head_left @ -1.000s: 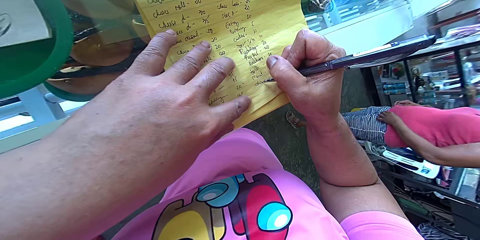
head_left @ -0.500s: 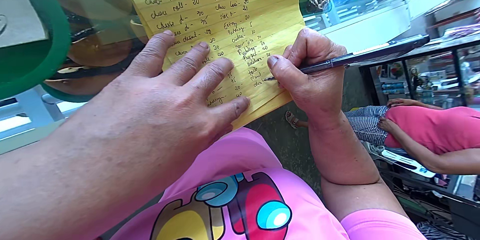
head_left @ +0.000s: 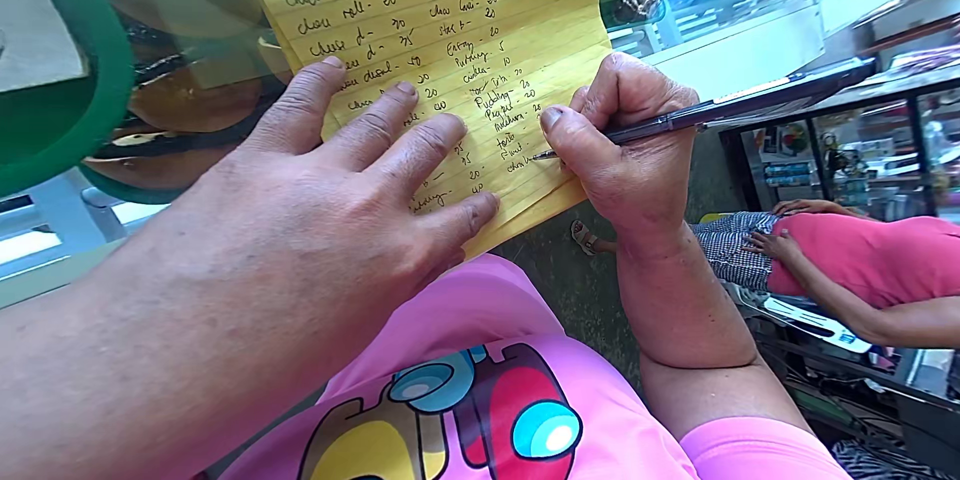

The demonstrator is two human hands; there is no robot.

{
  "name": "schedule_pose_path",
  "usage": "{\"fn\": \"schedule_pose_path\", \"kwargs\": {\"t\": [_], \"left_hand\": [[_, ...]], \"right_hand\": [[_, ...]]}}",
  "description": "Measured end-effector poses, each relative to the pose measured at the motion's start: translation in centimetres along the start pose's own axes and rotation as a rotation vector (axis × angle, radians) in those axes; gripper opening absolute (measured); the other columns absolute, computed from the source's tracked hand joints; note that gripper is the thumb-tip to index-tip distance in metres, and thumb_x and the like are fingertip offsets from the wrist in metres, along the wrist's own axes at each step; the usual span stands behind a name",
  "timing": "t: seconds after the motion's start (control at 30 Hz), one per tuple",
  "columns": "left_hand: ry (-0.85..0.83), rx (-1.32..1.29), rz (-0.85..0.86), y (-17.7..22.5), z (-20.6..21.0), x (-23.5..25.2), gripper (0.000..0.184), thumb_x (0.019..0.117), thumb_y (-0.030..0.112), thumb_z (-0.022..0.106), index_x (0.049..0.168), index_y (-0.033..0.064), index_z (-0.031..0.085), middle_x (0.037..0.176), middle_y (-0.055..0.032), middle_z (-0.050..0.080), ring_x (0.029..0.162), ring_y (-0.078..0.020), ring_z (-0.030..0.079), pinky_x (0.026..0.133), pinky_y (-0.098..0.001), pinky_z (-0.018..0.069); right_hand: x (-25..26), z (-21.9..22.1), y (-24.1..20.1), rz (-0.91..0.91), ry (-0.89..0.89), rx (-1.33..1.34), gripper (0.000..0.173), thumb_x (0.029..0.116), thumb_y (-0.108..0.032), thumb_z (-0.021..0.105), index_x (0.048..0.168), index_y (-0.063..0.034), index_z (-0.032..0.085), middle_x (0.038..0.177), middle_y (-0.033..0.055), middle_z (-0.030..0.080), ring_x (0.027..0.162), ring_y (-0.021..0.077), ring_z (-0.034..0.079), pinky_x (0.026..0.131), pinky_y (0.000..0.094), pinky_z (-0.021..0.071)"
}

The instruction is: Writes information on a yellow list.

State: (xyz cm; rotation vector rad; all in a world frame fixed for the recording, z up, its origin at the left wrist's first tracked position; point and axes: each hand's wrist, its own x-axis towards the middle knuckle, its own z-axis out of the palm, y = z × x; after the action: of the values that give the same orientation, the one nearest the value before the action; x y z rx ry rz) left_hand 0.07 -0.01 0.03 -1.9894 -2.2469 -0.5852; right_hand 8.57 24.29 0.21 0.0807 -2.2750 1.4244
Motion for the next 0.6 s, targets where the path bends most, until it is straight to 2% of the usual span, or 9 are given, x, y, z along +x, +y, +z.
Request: {"fn": "schedule_pose_path", "kwargs": {"t": [0.6], "left_hand": [[0.012,-0.002,0.011,-0.13,0.18,-0.1,0.045,0.1069,0.047,0.036,0.132,0.0314,0.069,0.142,-0.0229,0.056,0.128,-0.0538,0.053,0.104,-0.0792,0.0296]], "right_hand": [[-0.05,0.04,0.11,-0.02,0.023,-0.004,0.032,0.085,0.009,0.06,0.068,-0.0133,0.045,0.058,-0.0079,0.045,0.05,-0.0028,0.042,0.045,0.012,0.0337]]}}
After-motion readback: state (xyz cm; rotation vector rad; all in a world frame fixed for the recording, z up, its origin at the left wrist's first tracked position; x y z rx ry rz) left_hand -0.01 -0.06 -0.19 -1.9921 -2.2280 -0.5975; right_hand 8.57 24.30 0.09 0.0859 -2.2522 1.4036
